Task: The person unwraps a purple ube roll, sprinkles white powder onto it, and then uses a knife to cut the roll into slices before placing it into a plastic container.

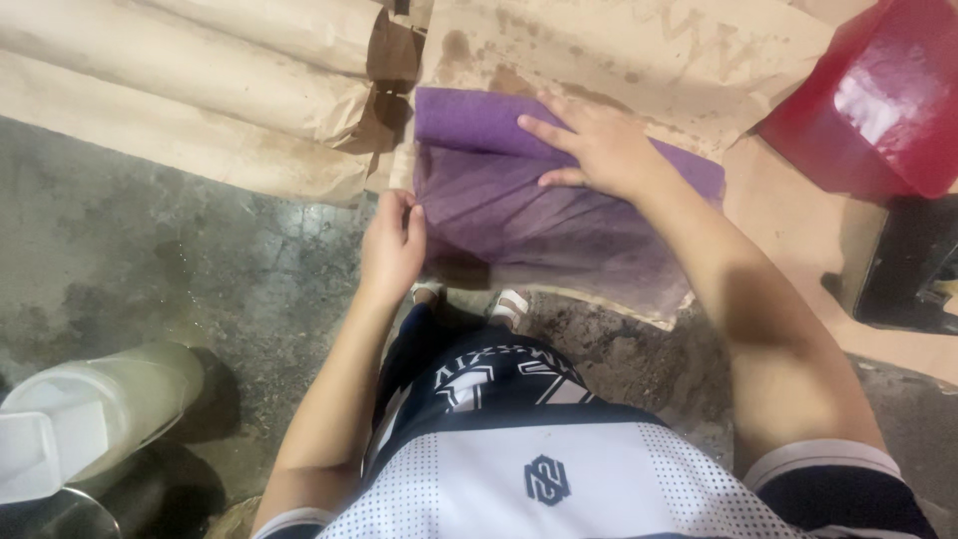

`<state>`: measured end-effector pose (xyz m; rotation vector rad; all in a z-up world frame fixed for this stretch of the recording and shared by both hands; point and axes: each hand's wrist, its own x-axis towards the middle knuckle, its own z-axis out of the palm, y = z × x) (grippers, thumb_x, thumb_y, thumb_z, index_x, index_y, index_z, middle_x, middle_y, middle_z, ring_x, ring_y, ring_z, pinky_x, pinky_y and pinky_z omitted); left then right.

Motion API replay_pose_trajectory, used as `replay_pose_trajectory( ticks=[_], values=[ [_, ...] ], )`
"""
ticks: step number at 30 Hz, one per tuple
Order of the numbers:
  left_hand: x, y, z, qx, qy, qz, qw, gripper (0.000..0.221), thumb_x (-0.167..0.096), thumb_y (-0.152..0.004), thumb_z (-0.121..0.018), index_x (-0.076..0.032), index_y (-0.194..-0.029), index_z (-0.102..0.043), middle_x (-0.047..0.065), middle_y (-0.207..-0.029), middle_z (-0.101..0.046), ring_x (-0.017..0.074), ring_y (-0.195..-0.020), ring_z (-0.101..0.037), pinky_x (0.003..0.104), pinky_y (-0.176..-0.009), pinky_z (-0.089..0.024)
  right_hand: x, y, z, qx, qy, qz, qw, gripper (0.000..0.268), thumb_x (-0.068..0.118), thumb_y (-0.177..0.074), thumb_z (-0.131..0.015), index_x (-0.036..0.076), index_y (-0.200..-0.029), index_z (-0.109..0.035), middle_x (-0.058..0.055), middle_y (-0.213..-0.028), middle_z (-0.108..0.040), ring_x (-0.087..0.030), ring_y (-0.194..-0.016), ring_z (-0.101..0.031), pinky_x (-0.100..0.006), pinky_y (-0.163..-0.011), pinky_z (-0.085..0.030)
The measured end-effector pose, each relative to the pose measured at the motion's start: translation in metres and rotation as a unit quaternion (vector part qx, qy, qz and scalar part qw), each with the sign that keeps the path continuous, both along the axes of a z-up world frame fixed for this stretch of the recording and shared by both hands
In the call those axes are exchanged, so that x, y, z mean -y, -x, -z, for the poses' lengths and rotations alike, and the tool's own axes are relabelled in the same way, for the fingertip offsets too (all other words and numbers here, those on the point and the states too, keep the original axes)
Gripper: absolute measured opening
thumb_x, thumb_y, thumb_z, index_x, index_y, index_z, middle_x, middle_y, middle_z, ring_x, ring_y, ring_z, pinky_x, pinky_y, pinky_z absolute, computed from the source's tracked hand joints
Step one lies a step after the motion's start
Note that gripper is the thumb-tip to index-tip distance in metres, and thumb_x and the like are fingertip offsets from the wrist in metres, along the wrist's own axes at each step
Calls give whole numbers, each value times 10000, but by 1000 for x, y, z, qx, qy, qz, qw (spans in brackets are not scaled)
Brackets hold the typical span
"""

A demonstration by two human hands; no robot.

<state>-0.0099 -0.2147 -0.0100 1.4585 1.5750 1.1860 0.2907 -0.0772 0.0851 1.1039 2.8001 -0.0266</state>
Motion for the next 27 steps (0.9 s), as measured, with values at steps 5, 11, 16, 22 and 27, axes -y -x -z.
replay_pose_trajectory(
  ticks=[5,11,16,22,27],
  values=[
    [-9,-7,-16,-13,94,50,994,628,-360,-815,-831,-35,-1259,-528,168,-811,-682,348,-726,-685,443,-641,-543,-14,1,-12,-62,93,57,992,773,562,-917,-655,289,-1593,-398,-160,-1637,-338,-421,-1456,-389,-507,-1148,-333],
    [3,1,-25,-199,26,200,959,140,-247,-945,-696,-122,-1003,-721,156,-887,-715,374,-853,-686,504,-754,-540,-26,-1,-16,-115,162,73,977,669,439,-984,-652,256,-1589,-430,-196,-1599,-421,-413,-1458,-419,-496,-1179,-340],
    [32,12,-39,-102,-94,248,959,160,-211,-894,-698,-52,-907,-687,164,-958,-700,382,-926,-677,476,-812,-543,-25,-3,-15,-135,155,69,976,671,428,-983,-651,238,-1585,-424,-199,-1586,-466,-407,-1426,-468,-481,-1176,-377],
    [55,29,-33,327,44,233,915,165,-213,-1037,-609,-52,-1035,-575,250,-1389,-674,368,-1024,-595,467,-851,-477,-10,2,6,18,34,51,998,740,567,-978,-573,285,-1632,-371,-182,-1624,-415,-391,-1427,-473,-473,-1067,-461],
    [63,72,-71,555,15,126,822,426,-406,-1053,-649,-51,-1256,-529,219,-1198,-631,302,-1011,-663,471,-917,-572,31,4,32,-18,-78,-24,996,787,580,-988,-581,216,-1656,-379,-259,-1627,-385,-433,-1409,-464,-501,-1141,-449]
  ],
)
